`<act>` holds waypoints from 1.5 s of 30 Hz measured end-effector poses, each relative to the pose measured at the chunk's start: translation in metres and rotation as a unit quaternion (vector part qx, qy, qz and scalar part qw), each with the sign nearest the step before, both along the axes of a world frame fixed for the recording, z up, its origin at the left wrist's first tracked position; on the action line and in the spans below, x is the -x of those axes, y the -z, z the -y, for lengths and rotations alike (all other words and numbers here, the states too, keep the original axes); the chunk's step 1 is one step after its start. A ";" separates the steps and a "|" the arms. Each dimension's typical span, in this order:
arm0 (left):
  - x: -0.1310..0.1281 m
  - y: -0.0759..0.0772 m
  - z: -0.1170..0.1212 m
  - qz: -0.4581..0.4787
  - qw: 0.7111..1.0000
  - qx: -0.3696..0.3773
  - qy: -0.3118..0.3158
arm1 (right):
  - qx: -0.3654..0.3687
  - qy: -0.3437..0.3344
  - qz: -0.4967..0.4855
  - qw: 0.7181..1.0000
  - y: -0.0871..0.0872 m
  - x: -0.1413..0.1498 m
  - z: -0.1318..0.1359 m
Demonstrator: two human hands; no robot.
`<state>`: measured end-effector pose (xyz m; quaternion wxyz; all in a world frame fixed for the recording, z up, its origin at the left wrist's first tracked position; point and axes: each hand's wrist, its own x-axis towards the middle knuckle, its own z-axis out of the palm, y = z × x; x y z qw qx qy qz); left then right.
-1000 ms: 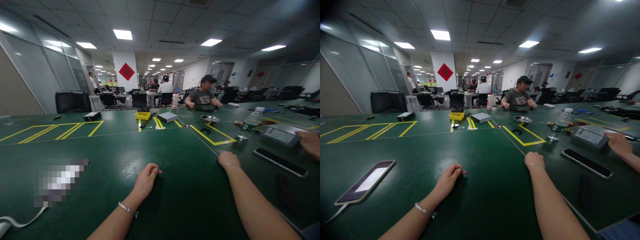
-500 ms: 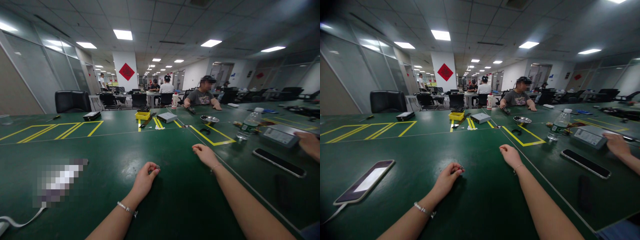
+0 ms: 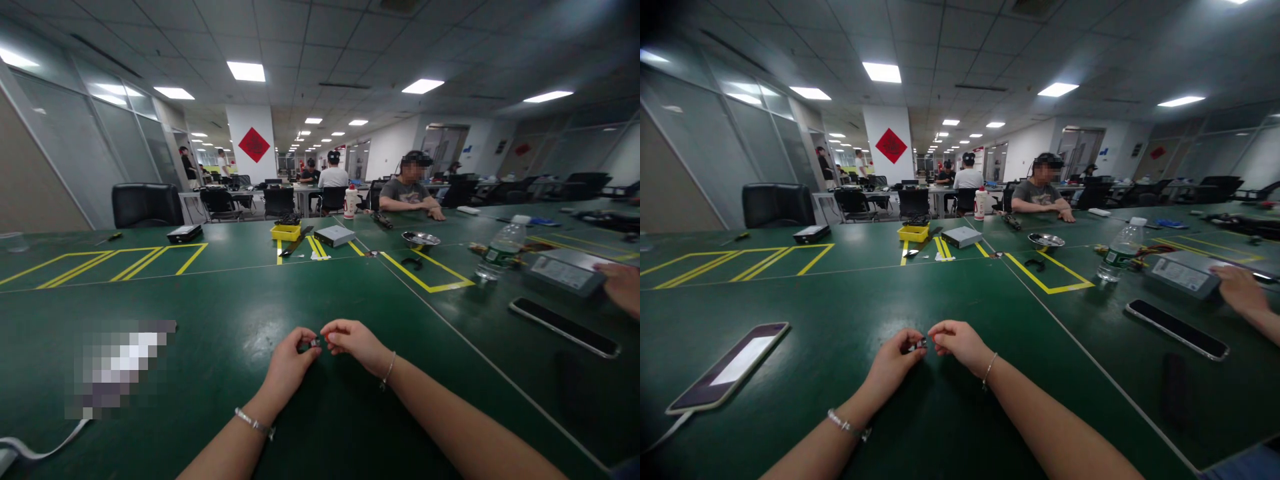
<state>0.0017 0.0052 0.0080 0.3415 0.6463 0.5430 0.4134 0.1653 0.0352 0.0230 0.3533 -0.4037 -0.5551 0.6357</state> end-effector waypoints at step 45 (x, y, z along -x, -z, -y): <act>0.000 -0.004 0.006 -0.120 0.982 -0.076 -0.124 | -0.439 0.100 0.278 0.848 0.009 0.031 0.041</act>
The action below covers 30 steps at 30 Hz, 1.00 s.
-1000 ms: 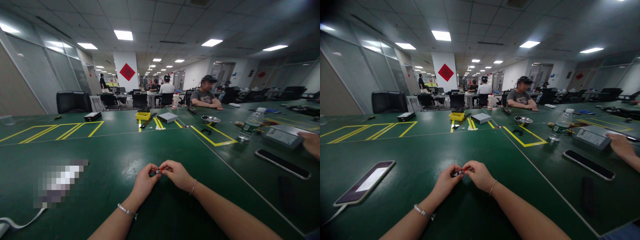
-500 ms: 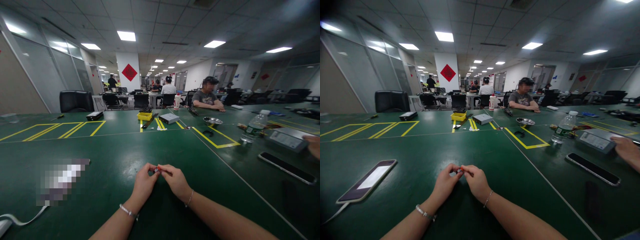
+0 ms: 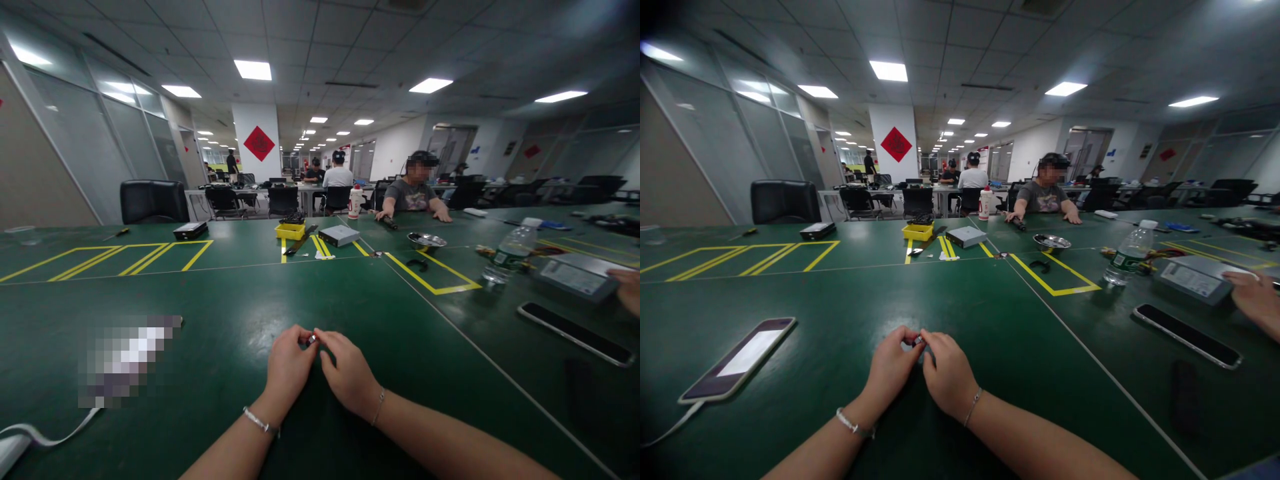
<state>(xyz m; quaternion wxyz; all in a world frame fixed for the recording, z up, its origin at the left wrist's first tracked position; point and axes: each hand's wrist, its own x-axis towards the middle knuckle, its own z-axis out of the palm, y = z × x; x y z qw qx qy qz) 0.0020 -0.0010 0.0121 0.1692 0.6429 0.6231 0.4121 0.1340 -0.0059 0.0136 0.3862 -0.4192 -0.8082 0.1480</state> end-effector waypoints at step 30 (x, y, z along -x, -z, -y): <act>-0.002 0.002 0.001 -0.017 0.998 0.033 0.044 | 0.204 0.002 -0.163 0.965 -0.006 0.003 -0.006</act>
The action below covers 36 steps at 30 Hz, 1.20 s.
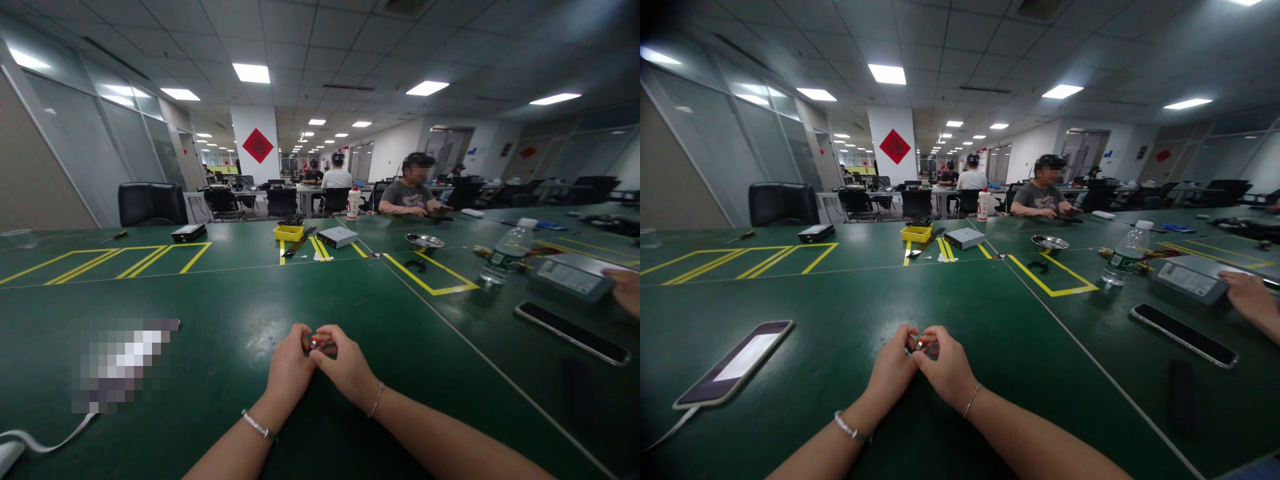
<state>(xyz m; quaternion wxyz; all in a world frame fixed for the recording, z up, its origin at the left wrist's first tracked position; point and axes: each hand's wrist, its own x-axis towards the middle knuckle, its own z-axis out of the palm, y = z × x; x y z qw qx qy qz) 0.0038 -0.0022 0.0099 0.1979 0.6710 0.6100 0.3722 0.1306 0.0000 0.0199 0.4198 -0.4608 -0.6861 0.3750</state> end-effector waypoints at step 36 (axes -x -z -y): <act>0.000 -0.004 0.003 -0.065 0.990 -0.065 0.105 | 0.293 -0.068 -0.229 0.926 0.001 -0.013 -0.018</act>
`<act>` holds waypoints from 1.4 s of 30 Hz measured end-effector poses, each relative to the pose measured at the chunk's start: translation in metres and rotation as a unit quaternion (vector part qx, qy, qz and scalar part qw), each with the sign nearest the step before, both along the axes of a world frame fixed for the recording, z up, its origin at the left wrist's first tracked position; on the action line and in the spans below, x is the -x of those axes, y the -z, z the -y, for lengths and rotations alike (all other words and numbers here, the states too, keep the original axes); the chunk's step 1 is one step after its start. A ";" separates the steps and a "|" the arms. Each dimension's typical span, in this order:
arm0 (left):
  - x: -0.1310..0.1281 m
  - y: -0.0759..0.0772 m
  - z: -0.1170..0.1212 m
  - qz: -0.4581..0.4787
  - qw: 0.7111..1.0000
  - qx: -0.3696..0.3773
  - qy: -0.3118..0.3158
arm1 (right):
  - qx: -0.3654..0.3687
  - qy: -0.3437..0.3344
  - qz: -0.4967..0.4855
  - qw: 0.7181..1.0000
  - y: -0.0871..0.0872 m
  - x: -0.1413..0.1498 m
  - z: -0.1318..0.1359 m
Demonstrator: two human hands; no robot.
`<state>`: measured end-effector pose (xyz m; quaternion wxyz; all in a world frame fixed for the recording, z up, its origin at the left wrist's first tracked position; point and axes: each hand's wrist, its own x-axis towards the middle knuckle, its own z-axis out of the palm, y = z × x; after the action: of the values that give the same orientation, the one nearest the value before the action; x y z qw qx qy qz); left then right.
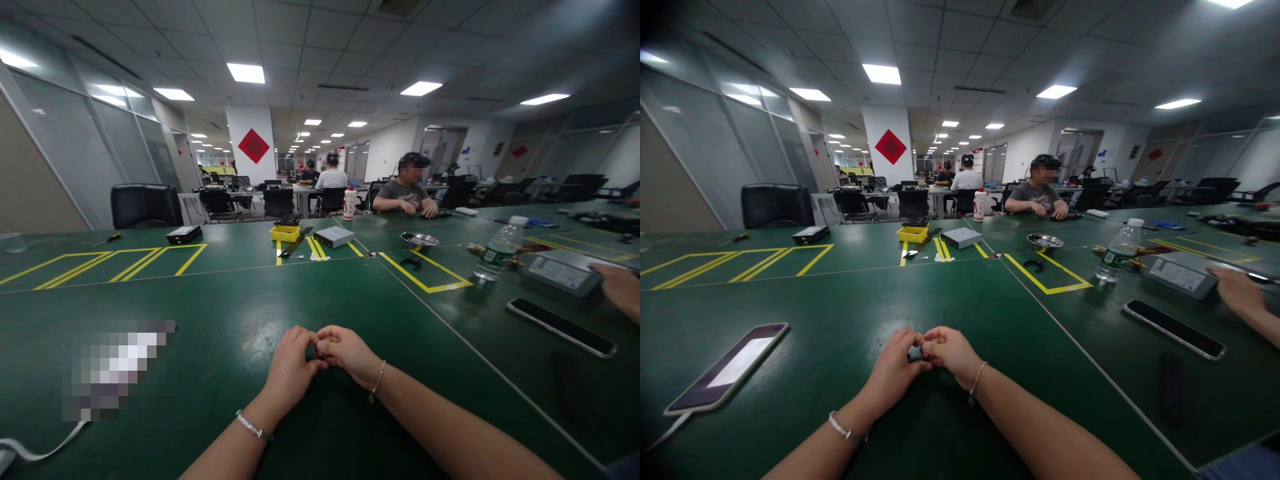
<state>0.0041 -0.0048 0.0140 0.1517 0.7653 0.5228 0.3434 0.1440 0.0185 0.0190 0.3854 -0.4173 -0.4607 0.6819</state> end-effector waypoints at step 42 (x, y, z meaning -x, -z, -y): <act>-0.001 0.003 0.001 -0.001 0.998 -0.065 0.003 | -0.057 0.042 0.023 0.997 0.001 0.000 -0.008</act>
<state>0.0055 -0.0054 0.0112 0.1023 0.7757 0.4970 0.3754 0.1440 0.0262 0.0176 0.4262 -0.4288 -0.4898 0.6282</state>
